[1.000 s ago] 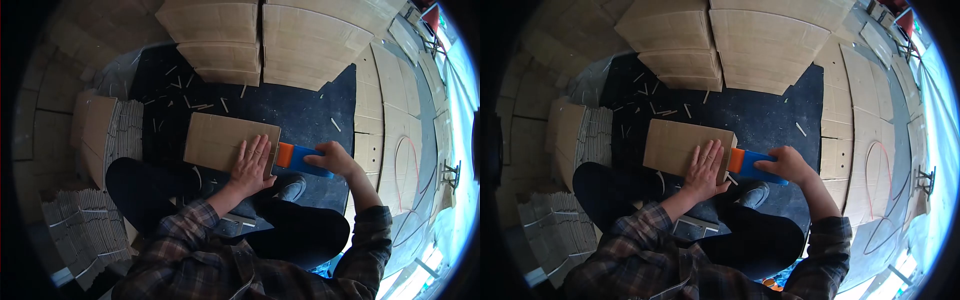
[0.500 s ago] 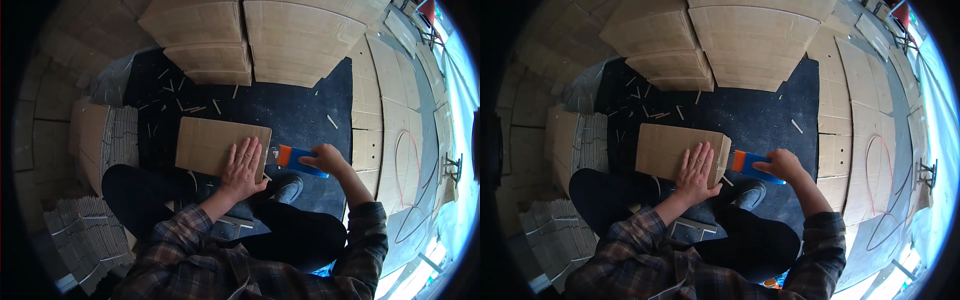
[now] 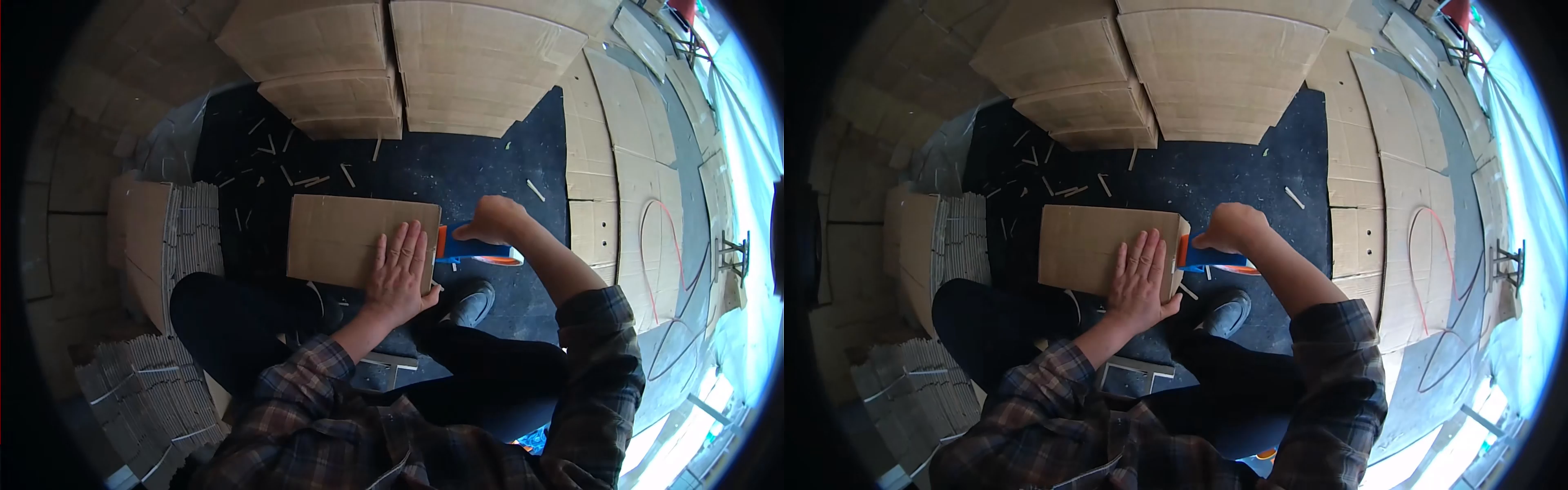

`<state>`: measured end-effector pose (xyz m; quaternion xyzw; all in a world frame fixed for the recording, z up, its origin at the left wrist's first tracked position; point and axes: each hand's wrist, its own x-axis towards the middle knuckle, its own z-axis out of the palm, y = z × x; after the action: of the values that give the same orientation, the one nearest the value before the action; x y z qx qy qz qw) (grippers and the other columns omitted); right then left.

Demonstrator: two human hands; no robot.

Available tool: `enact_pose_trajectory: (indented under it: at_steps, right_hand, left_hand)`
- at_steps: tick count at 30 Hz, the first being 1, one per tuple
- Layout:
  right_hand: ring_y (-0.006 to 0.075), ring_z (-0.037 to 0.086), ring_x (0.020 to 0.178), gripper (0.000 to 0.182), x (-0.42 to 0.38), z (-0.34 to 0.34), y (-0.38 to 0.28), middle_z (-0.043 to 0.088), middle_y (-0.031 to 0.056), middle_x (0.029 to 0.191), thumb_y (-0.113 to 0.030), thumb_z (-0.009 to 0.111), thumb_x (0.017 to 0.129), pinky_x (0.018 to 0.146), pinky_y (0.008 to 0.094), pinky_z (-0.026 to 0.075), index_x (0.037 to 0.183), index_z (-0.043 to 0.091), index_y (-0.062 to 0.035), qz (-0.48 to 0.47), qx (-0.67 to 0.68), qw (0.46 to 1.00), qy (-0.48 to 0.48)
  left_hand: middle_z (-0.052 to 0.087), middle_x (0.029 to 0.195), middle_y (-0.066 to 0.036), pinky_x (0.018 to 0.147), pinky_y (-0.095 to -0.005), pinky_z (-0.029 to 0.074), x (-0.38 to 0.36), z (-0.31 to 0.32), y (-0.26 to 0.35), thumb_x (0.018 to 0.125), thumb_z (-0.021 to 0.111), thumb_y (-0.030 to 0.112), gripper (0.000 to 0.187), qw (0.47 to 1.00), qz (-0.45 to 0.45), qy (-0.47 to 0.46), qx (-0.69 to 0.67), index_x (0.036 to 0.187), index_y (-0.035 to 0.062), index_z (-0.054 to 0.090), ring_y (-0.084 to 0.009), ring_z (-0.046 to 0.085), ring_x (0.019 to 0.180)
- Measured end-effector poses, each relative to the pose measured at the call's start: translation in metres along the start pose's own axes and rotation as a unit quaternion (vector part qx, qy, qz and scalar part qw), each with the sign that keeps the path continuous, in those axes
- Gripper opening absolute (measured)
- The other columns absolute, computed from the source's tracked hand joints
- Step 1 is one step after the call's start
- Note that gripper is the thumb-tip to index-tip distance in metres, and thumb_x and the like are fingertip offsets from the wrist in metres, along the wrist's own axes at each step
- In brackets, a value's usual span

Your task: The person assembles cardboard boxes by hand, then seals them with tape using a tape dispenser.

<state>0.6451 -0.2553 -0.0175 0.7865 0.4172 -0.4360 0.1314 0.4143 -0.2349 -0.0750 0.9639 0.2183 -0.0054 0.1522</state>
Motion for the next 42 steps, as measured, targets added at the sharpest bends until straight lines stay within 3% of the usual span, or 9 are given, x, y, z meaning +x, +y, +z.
enact_pose_trajectory:
  at_steps: [10,16,21,24,25,28,35,38,42]
  right_hand:
    - [0.0316,0.065,0.107,0.033,0.017,0.044,-0.045,0.068,0.0166,0.112,-0.026,0.057,0.085,0.087,0.0384,0.053,0.109,0.070,-0.0075,0.010,-0.051,0.999,0.006]
    - [0.0293,0.066,0.106,0.032,0.054,0.101,-0.043,0.068,0.0146,0.112,-0.029,0.057,0.086,0.085,0.0375,0.053,0.106,0.071,-0.0095,-0.008,-0.074,0.997,0.036]
    - [0.0295,0.066,0.106,0.034,0.046,0.101,-0.036,0.069,0.0143,0.110,-0.031,0.056,0.086,0.085,0.0378,0.053,0.106,0.071,-0.0086,0.005,-0.109,0.993,0.035]
    - [0.0335,0.066,0.102,0.049,0.005,0.073,-0.025,0.068,0.0171,0.109,-0.050,0.056,0.088,0.084,0.0427,0.053,0.103,0.070,-0.0052,0.046,-0.077,0.993,0.080]
    - [0.0340,0.066,0.103,0.067,-0.010,0.066,-0.022,0.068,0.0194,0.108,-0.062,0.055,0.085,0.086,0.0437,0.052,0.114,0.062,-0.0025,0.053,-0.053,0.992,0.102]
    - [0.0350,0.066,0.102,0.072,-0.052,0.055,-0.033,0.067,0.0215,0.107,-0.063,0.054,0.086,0.085,0.0444,0.052,0.123,0.053,-0.0006,0.039,-0.061,0.992,0.100]
    - [0.0344,0.065,0.104,0.061,-0.057,0.083,-0.060,0.067,0.0163,0.108,-0.059,0.048,0.092,0.082,0.0424,0.052,0.140,0.039,-0.0218,-0.004,-0.061,0.997,0.040]
    - [0.0328,0.063,0.108,0.057,-0.067,0.079,-0.068,0.065,0.0149,0.115,-0.055,0.045,0.094,0.087,0.0430,0.051,0.138,0.044,-0.0204,-0.002,-0.053,0.998,0.024]
    - [0.0311,0.062,0.111,0.049,-0.059,0.091,-0.066,0.064,0.0106,0.119,-0.054,0.044,0.094,0.089,0.0404,0.050,0.136,0.050,-0.0288,0.023,-0.043,0.999,0.017]
  left_hand:
    - [0.017,0.156,-0.021,0.118,-0.0519,0.005,-0.001,0.001,-0.002,0.073,0.071,0.045,0.099,0.999,0.002,0.019,-0.040,0.146,-0.0038,0.025,-0.0316,0.012,0.147]
    - [0.016,0.157,-0.019,0.115,-0.0561,0.005,-0.002,-0.004,0.000,0.076,0.067,0.046,0.089,1.000,0.001,0.005,-0.019,0.149,0.0101,0.029,-0.0334,0.012,0.146]
    - [0.017,0.157,-0.017,0.115,-0.0566,0.005,-0.004,-0.007,-0.001,0.076,0.067,0.050,0.089,0.999,0.006,0.031,-0.006,0.147,0.0097,0.032,-0.0324,0.012,0.146]
    - [0.017,0.156,-0.017,0.115,-0.0566,0.006,-0.007,-0.007,-0.003,0.072,0.069,0.060,0.099,0.998,0.016,0.044,-0.030,0.147,0.0072,0.031,-0.0325,0.012,0.146]
    - [0.017,0.156,-0.017,0.115,-0.0568,0.006,-0.008,-0.008,-0.004,0.069,0.069,0.065,0.105,0.999,0.019,0.032,-0.030,0.147,0.0055,0.030,-0.0325,0.012,0.146]
    - [0.016,0.157,-0.017,0.115,-0.0568,0.006,-0.007,-0.021,-0.003,0.066,0.068,0.070,0.114,1.000,0.022,-0.005,-0.011,0.148,0.0034,0.026,-0.0321,0.011,0.146]
    - [0.014,0.158,-0.015,0.116,-0.0570,0.006,-0.013,-0.020,-0.041,0.070,0.067,0.067,0.113,0.998,0.048,-0.026,-0.034,0.150,0.0028,0.018,-0.0289,0.010,0.147]
    - [0.015,0.159,-0.011,0.115,-0.0587,0.009,-0.030,-0.024,-0.093,0.082,0.059,0.059,0.095,0.996,-0.093,0.016,-0.003,0.151,0.0078,0.019,-0.0280,0.010,0.147]
    - [0.019,0.157,-0.014,0.112,-0.0635,0.014,-0.057,-0.023,-0.141,0.084,0.063,0.050,0.091,0.959,-0.266,0.092,-0.006,0.151,0.0075,0.019,-0.0301,0.016,0.146]
